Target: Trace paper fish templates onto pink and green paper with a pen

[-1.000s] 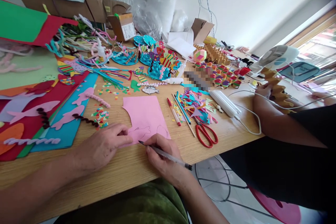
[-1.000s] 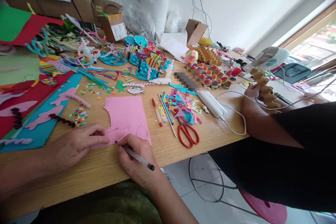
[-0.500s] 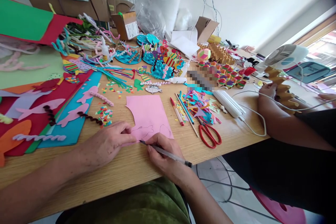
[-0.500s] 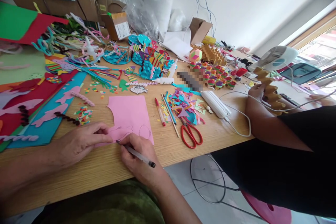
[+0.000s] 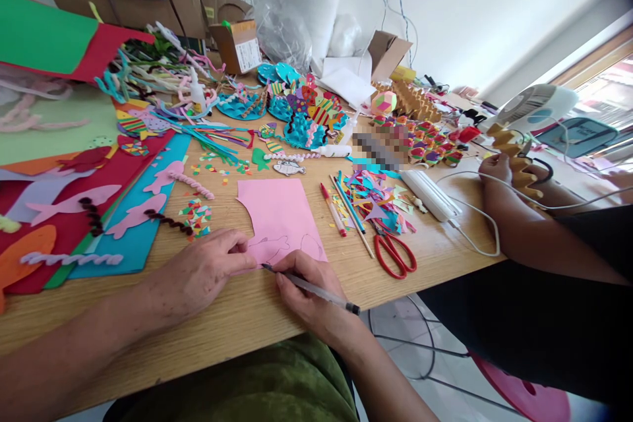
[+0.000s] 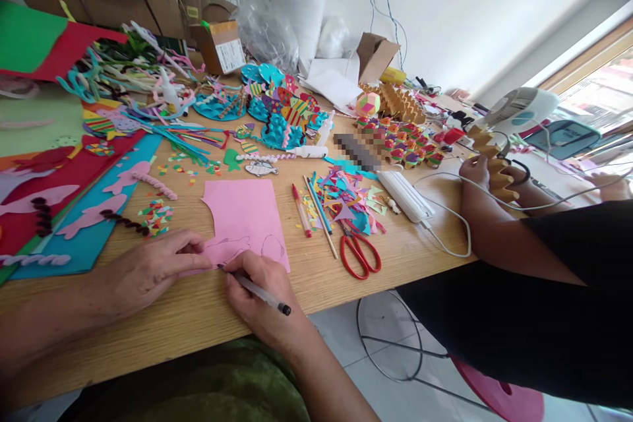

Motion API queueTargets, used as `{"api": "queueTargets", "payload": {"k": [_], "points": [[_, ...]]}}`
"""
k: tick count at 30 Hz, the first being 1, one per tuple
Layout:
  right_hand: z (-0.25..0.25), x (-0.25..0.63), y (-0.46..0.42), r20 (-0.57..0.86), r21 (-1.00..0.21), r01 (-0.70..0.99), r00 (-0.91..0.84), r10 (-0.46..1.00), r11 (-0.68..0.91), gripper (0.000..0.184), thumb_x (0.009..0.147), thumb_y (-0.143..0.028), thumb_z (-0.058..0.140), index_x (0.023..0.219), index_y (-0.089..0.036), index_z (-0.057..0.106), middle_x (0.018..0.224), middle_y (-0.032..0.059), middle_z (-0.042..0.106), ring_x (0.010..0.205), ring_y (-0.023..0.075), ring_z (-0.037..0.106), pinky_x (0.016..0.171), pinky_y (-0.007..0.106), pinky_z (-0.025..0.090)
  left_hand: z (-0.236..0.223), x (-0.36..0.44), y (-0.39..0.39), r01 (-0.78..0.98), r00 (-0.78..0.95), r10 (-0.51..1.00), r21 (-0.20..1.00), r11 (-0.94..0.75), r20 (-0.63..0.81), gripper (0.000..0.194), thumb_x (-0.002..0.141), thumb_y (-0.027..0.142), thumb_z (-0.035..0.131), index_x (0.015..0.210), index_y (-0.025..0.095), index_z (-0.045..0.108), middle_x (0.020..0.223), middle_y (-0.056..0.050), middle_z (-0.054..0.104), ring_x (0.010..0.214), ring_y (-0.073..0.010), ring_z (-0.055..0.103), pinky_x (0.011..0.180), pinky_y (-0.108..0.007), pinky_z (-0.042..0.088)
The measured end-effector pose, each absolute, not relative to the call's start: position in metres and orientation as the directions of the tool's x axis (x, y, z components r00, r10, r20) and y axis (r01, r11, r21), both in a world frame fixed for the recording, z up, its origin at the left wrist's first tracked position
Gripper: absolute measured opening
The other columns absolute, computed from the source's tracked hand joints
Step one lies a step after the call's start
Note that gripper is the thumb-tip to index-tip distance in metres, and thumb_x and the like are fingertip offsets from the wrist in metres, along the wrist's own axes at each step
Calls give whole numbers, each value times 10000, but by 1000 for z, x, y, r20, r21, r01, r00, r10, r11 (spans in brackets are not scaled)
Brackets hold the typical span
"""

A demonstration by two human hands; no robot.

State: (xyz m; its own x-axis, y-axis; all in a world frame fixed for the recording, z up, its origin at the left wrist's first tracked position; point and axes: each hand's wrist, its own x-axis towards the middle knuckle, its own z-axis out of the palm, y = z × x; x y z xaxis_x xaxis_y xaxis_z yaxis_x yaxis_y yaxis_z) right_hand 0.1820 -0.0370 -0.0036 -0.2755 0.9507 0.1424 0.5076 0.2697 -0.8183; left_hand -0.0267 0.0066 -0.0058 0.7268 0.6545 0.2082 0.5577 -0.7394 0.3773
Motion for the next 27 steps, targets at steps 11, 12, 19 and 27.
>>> {"api": "queueTargets", "payload": {"k": [11,12,19,27], "points": [[-4,181,-36,159,-804,523,-267,950,282,111,766,-149,480,787,-200,576,631,-30,596,543,104,508,573,206,408,-9,-29,6,552,719,656,388,-739,227,442,810,16,317,951,229,677,929,-35,575,862,-165,549,755,-249,444],[-4,181,-36,162,-804,523,-265,951,283,109,764,-148,480,783,-199,574,632,-30,594,545,104,507,573,205,406,-9,-29,6,548,720,654,389,-741,231,438,813,17,318,953,229,676,928,-34,573,860,-165,549,754,-248,441],[-3,182,-37,173,-810,514,-250,953,282,102,760,-136,469,771,-189,555,626,-30,576,539,98,497,551,198,386,-9,-29,6,527,726,636,382,-759,262,422,815,2,330,946,222,665,921,-34,560,855,-166,550,746,-247,433],[-3,183,-37,164,-827,496,-236,958,264,99,763,-144,473,776,-190,560,613,-37,563,510,91,470,524,192,372,-11,-29,6,516,732,628,387,-764,265,415,841,12,308,952,204,659,933,-49,552,858,-174,541,747,-262,428]]}}
